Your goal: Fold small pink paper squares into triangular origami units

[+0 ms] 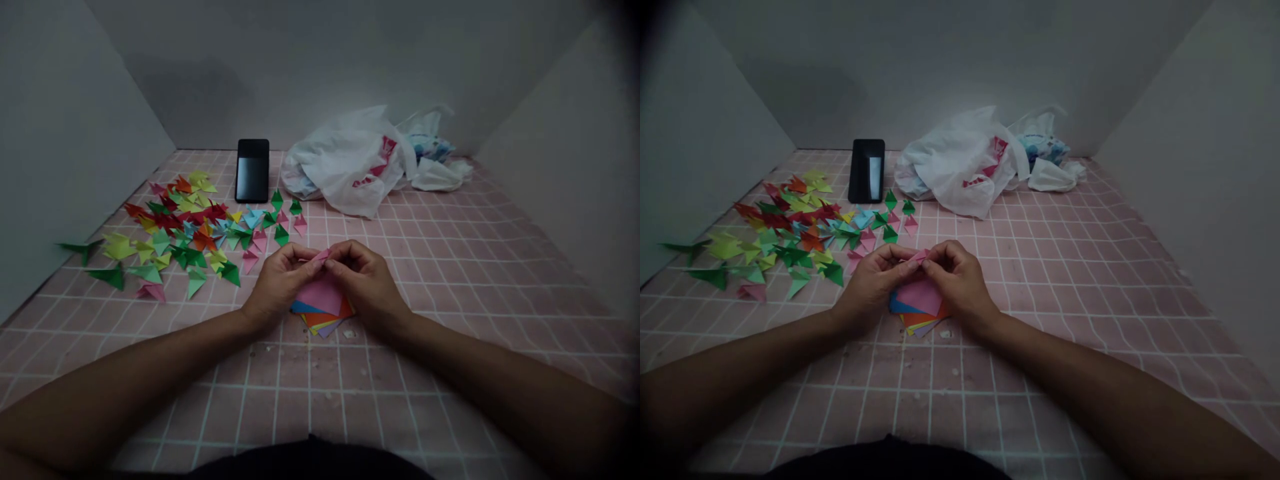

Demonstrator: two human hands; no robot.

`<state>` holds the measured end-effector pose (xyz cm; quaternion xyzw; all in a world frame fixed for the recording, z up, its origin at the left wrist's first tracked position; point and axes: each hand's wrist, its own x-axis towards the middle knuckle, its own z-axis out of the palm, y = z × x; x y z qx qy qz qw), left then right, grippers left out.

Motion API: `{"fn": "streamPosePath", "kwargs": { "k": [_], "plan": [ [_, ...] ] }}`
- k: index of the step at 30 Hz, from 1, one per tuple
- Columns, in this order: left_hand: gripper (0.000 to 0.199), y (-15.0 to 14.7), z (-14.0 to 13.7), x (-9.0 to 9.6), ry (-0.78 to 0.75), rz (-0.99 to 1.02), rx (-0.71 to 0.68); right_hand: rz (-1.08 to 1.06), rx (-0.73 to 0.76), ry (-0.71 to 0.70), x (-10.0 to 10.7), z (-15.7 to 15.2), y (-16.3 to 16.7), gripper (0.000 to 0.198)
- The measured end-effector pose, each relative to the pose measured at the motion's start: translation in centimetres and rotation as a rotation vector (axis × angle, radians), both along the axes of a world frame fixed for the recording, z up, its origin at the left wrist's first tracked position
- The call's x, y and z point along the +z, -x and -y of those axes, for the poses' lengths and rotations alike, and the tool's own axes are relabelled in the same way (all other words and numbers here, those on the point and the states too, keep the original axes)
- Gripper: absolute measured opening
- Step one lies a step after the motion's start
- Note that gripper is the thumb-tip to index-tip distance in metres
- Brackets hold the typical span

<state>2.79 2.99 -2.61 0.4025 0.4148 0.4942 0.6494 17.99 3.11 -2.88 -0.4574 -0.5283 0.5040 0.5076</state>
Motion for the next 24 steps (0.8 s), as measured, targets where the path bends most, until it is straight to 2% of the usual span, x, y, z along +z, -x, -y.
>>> {"fn": "streamPosePath", "kwargs": {
  "k": [7, 13, 17, 24],
  "plan": [
    [0.025, 0.07, -0.08, -0.29, -0.118, -0.117, 0.052, 0.071, 0.033, -0.047, 0.04, 0.12, 0.02, 0.012],
    [0.024, 0.17, -0.16, -0.03, -0.085, -0.156, 0.046, 0.180, 0.000, -0.138, -0.38, -0.48, -0.24, 0.017],
    [0.024, 0.12, -0.14, -0.03, -0.068, -0.139, 0.027, 0.293, -0.001, -0.187, -0.28, -0.73, -0.62, 0.007],
    [0.032, 0.17, -0.30, -0.02, -0.057, -0.061, 0.067, 0.104, 0.000, -0.058, 0.19, -0.24, -0.25, 0.015]
  ]
}}
